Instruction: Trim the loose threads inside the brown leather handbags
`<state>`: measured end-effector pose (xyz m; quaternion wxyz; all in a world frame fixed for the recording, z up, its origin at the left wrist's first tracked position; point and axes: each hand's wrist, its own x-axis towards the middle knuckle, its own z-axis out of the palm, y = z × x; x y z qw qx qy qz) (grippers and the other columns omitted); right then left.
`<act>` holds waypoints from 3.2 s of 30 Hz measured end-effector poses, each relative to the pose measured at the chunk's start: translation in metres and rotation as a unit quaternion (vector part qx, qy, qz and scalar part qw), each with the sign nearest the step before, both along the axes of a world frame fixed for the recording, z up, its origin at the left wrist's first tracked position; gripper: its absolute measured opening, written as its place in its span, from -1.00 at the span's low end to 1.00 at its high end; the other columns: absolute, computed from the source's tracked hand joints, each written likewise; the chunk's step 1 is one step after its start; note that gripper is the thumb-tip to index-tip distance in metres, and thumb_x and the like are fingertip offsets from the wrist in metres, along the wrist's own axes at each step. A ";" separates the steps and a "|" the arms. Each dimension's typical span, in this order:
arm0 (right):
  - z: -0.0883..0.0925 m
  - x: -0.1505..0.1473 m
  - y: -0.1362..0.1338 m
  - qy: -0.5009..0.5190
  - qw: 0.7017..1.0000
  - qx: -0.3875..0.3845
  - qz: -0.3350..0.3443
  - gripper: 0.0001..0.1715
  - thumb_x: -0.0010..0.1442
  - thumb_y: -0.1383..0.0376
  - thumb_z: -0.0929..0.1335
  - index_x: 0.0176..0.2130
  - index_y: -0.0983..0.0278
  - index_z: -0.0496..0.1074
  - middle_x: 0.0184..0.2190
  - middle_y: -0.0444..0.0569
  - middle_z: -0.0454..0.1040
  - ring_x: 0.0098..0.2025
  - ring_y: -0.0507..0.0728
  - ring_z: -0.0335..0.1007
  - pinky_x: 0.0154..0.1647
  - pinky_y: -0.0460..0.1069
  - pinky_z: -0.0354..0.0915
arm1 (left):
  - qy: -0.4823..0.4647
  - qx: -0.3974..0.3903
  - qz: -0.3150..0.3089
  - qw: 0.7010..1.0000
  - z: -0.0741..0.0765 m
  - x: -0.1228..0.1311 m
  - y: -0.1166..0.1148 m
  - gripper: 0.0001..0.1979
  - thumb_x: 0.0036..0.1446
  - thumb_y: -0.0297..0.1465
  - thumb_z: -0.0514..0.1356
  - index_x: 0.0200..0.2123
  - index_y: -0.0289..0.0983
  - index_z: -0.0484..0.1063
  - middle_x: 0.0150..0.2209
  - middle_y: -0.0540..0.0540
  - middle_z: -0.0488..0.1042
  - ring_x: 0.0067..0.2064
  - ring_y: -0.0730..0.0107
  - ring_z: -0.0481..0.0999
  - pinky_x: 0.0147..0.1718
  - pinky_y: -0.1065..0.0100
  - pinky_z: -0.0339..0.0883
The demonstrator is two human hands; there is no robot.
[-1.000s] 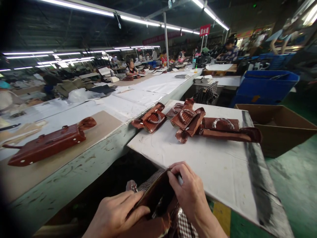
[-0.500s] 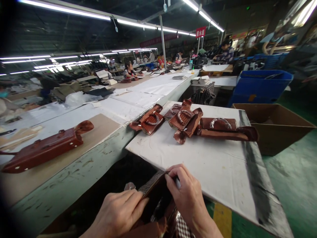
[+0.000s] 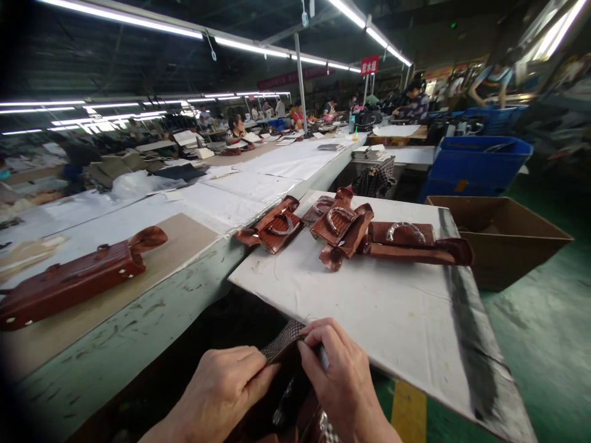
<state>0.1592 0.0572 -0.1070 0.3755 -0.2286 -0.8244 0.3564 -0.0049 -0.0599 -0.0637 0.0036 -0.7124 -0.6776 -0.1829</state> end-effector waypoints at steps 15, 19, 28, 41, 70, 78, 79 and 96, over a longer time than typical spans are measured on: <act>0.015 0.007 0.004 -0.004 0.991 0.011 0.135 -0.78 0.21 0.54 0.29 -0.21 0.24 0.32 -0.16 -0.03 0.45 -0.15 0.03 0.46 -0.13 -0.11 0.36 | -0.076 0.019 -0.039 0.996 0.002 0.005 0.014 -0.72 0.32 -0.51 -0.01 -0.35 -0.29 0.46 -0.48 -0.04 0.41 -0.47 0.38 0.39 -0.53 0.40 0.24; 0.016 0.008 0.007 0.010 0.991 0.021 0.132 -0.80 0.18 0.54 0.31 -0.28 0.25 0.32 -0.17 -0.03 0.47 -0.16 0.03 0.48 -0.16 -0.12 0.37 | -0.094 0.022 -0.031 0.995 0.002 0.006 0.014 -0.73 0.32 -0.51 -0.01 -0.33 -0.30 0.47 -0.47 -0.05 0.41 -0.47 0.38 0.40 -0.53 0.42 0.26; 0.012 0.004 0.004 0.053 0.994 0.000 0.098 -0.82 0.19 0.51 0.35 -0.31 0.23 0.36 -0.25 -0.09 0.51 -0.22 0.01 0.49 -0.18 -0.15 0.38 | -0.111 0.013 -0.017 0.994 0.003 0.009 0.013 -0.70 0.33 -0.48 -0.01 -0.36 -0.31 0.49 -0.49 -0.05 0.39 -0.49 0.39 0.38 -0.55 0.43 0.26; 0.005 0.003 0.003 0.049 0.994 -0.046 0.091 -0.82 0.22 0.48 0.34 -0.33 0.21 0.32 -0.26 -0.17 0.52 -0.24 -0.04 0.49 -0.21 -0.19 0.34 | -0.126 -0.013 -0.005 0.992 0.000 0.008 0.012 -0.73 0.32 -0.48 0.03 -0.35 -0.30 0.49 -0.47 -0.06 0.41 -0.45 0.37 0.40 -0.51 0.41 0.26; 0.016 0.031 0.001 -0.008 0.971 0.238 -0.004 -0.85 0.22 0.34 0.41 -0.33 0.22 0.32 -0.51 -0.23 0.49 -0.25 0.12 0.44 0.18 0.11 -0.05 | -0.164 -0.178 0.036 0.970 0.019 0.011 0.057 -0.80 0.29 -0.48 0.06 -0.25 -0.21 0.49 -0.29 0.01 0.56 -0.26 0.34 0.54 -0.27 0.40 0.32; 0.003 0.033 0.011 -0.049 0.984 0.150 -0.079 -0.71 0.12 0.44 0.42 -0.25 0.23 0.24 -0.52 -0.30 0.42 -0.38 0.06 0.40 0.20 0.20 -0.07 | -0.168 -0.216 0.047 0.961 0.027 0.015 0.068 -0.79 0.29 -0.43 0.06 -0.30 -0.20 0.49 -0.32 0.02 0.57 -0.28 0.35 0.53 -0.30 0.43 0.30; 0.002 0.034 0.012 -0.057 0.985 0.142 -0.081 -0.70 0.11 0.44 0.42 -0.25 0.22 0.23 -0.52 -0.29 0.40 -0.37 0.08 0.39 0.18 0.22 -0.02 | -0.169 -0.216 0.048 0.961 0.027 0.016 0.067 -0.80 0.29 -0.42 0.06 -0.31 -0.20 0.49 -0.33 0.03 0.57 -0.30 0.36 0.53 -0.32 0.43 0.29; 0.034 0.034 0.004 -0.138 0.989 0.012 -0.052 -0.68 -0.05 0.54 0.42 -0.30 0.20 0.44 -0.17 -0.05 0.34 -0.15 0.23 0.25 -0.12 0.18 0.23 | -0.105 -0.145 0.007 0.984 0.015 0.030 0.043 -0.85 0.20 -0.56 0.11 -0.28 -0.25 0.47 -0.33 -0.04 0.58 -0.31 0.32 0.56 -0.38 0.42 0.34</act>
